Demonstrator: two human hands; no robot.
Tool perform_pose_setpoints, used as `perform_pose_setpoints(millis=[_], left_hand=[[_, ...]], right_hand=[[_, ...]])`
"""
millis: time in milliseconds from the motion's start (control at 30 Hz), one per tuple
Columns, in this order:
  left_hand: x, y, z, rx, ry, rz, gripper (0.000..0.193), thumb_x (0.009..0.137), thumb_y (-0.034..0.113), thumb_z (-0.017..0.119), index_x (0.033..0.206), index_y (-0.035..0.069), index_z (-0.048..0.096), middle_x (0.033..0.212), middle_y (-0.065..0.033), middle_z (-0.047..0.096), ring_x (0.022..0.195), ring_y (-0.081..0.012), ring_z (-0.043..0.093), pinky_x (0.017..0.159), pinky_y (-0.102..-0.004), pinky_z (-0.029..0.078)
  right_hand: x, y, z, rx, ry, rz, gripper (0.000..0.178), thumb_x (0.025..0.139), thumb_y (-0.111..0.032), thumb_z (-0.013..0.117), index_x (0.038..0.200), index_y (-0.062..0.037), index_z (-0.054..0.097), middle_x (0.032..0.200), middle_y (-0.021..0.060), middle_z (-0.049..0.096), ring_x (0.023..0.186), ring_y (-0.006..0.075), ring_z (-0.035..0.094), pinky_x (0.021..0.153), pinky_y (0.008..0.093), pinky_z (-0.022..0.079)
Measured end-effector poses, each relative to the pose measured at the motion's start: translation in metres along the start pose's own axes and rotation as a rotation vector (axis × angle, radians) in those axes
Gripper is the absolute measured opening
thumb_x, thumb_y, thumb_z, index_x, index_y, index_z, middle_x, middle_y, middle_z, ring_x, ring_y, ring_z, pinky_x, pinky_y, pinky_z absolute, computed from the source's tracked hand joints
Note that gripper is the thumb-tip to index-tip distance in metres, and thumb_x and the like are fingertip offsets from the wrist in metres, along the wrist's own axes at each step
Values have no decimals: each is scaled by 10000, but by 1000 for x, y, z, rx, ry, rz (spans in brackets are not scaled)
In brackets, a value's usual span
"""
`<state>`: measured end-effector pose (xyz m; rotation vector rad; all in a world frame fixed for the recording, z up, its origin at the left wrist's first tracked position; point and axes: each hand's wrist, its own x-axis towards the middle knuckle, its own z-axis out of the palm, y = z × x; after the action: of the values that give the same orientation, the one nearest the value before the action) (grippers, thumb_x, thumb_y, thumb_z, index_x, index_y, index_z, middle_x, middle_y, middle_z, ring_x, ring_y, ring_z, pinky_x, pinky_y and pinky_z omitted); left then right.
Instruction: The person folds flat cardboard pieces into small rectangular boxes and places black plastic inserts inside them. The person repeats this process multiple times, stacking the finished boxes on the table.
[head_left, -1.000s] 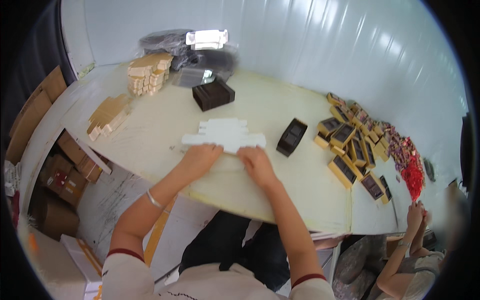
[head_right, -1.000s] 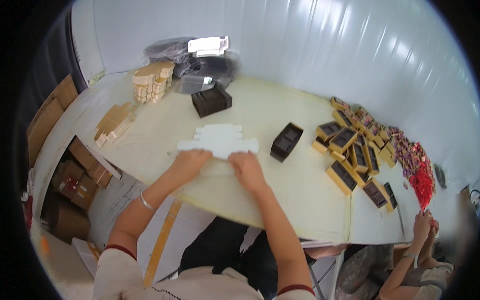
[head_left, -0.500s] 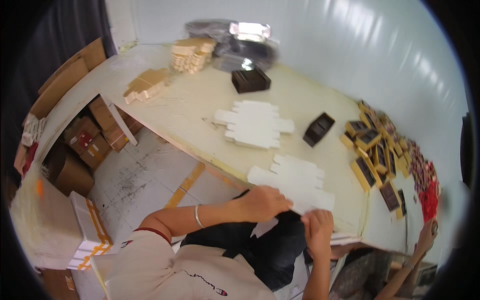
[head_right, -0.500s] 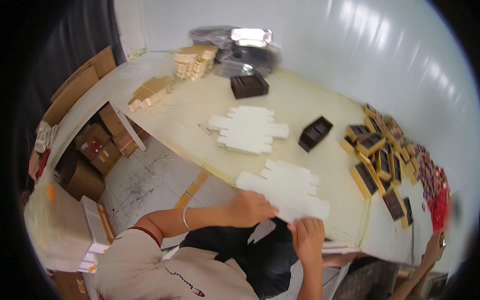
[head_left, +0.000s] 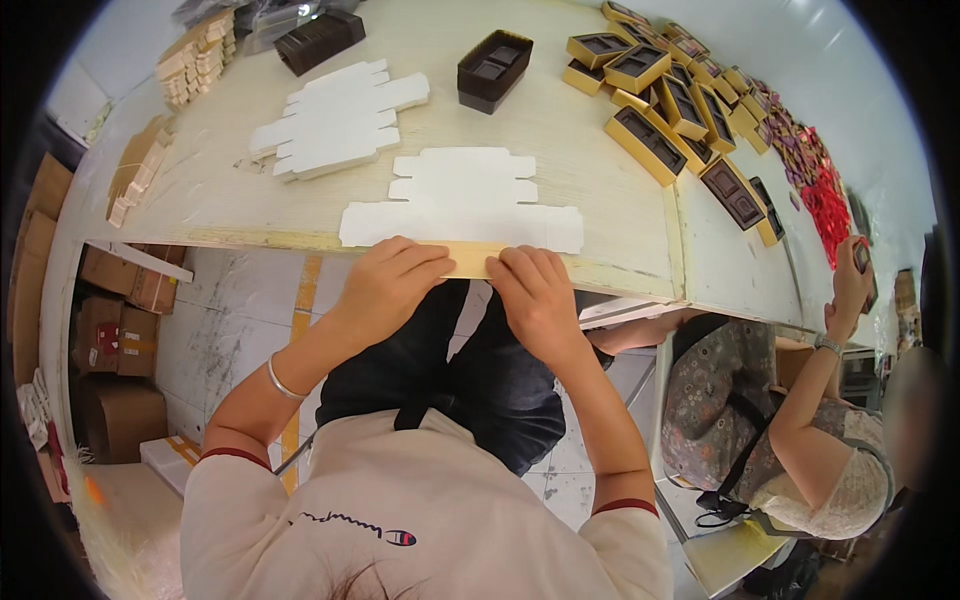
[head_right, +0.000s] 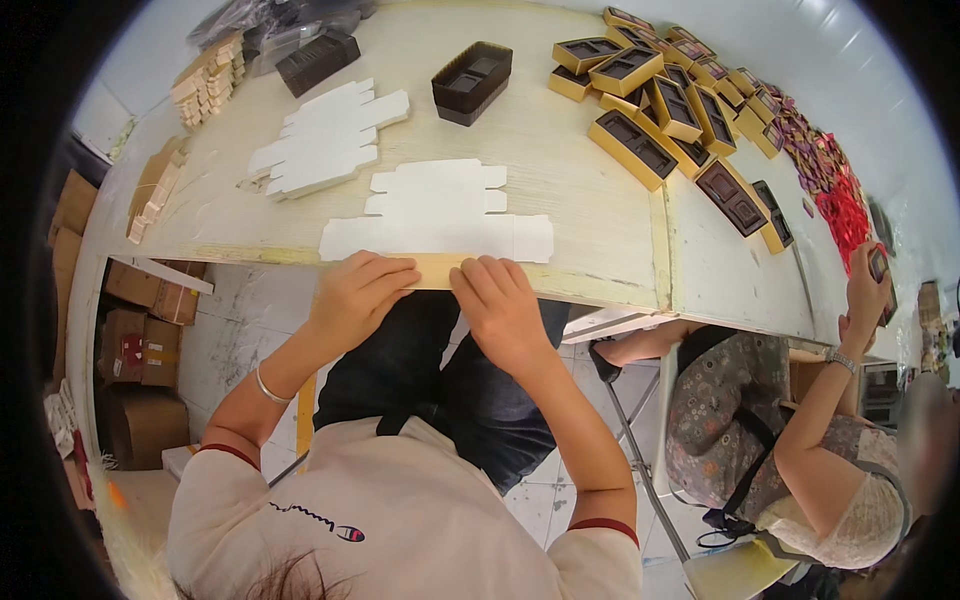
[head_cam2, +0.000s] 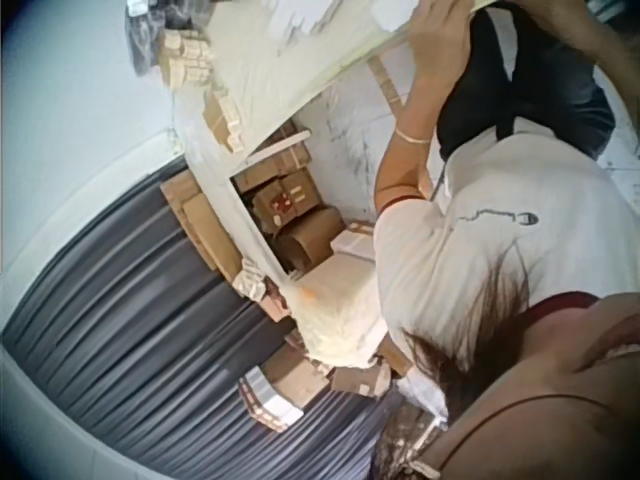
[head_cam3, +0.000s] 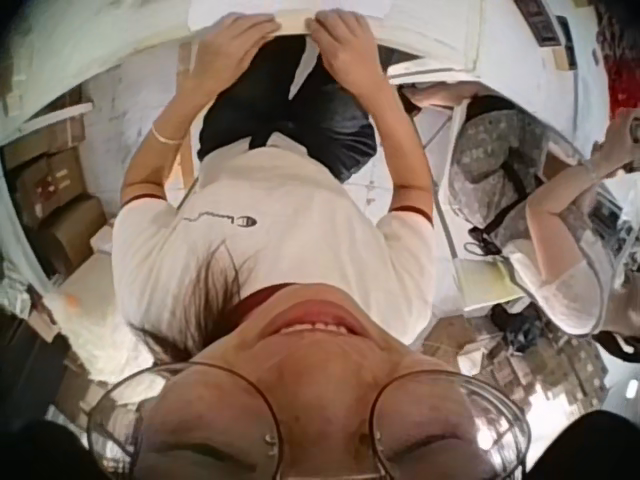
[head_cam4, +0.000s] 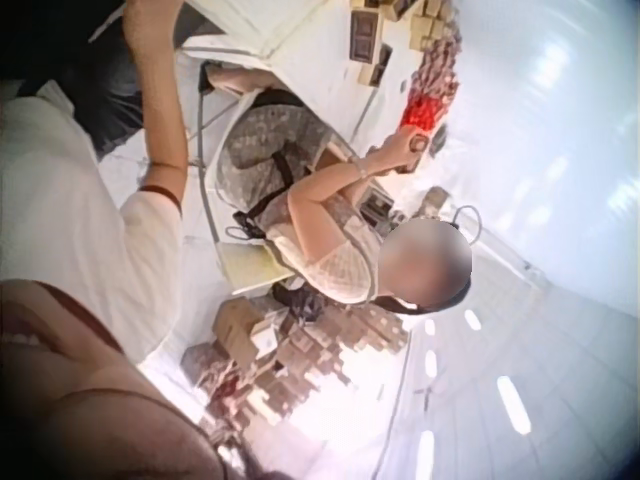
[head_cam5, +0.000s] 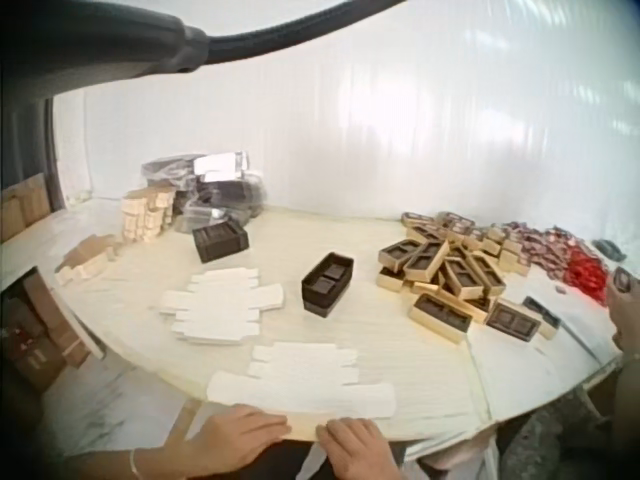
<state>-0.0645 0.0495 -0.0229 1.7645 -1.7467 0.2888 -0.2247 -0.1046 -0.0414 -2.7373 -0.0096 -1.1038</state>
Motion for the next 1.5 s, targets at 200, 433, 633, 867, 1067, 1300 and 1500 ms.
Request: perform_pose_setpoints(millis=[200,433,633,867,1067,1300,1500], left_hand=[[26,-6,-9,-142,-138,-229,74,812,106,673,860,50,684,797,-61,591,813,-268,551,719,-367,446],[48,-11,-9,224,-35,-99,147,843,149,652,960,62,671,781,-91,516,800,-273,505,711,-382,418],[32,4,-22,-347,-218,-538,460,895,214,625,1327,99,516,898,-102,567,766,-290,541,707,-375,456],[38,-48,-27,-269,-262,-245,519,871,80,559,1373,107,430,1176,-152,611,952,-358,607,810,-407,476],[81,-69,-29,-163,-462,-221,559,842,2,509,1369,147,392,1018,-188,640,861,-395,601,757,-452,463],[94,-75,-21,-78,-542,-9,440,865,12,512,1287,137,531,950,-135,638,801,-313,579,714,-410,454],[80,-81,-11,36,-143,319,319,844,66,596,1158,116,617,966,-87,636,887,-289,568,735,-363,462]], right_hand=[[30,1,-11,39,-243,235,116,765,-46,620,876,-14,627,928,128,597,891,303,588,757,391,465],[57,17,-10,156,-357,434,87,867,-68,577,861,-4,636,776,185,623,780,373,613,692,450,482],[45,-46,16,503,-64,759,378,874,-14,580,1242,26,508,868,219,652,775,382,650,703,429,513],[22,-45,-25,518,-38,464,531,790,-49,695,1297,-19,538,1345,200,510,1213,363,514,1005,423,417],[-4,-5,-26,-75,-259,90,457,715,-127,752,1145,-26,635,1228,164,566,1168,351,530,984,465,425],[28,-14,-5,94,-189,-20,360,668,-128,747,985,10,647,970,110,564,898,295,581,791,420,482],[21,-23,-5,120,-128,66,224,700,-87,738,878,2,635,863,103,556,812,300,579,726,387,479]])
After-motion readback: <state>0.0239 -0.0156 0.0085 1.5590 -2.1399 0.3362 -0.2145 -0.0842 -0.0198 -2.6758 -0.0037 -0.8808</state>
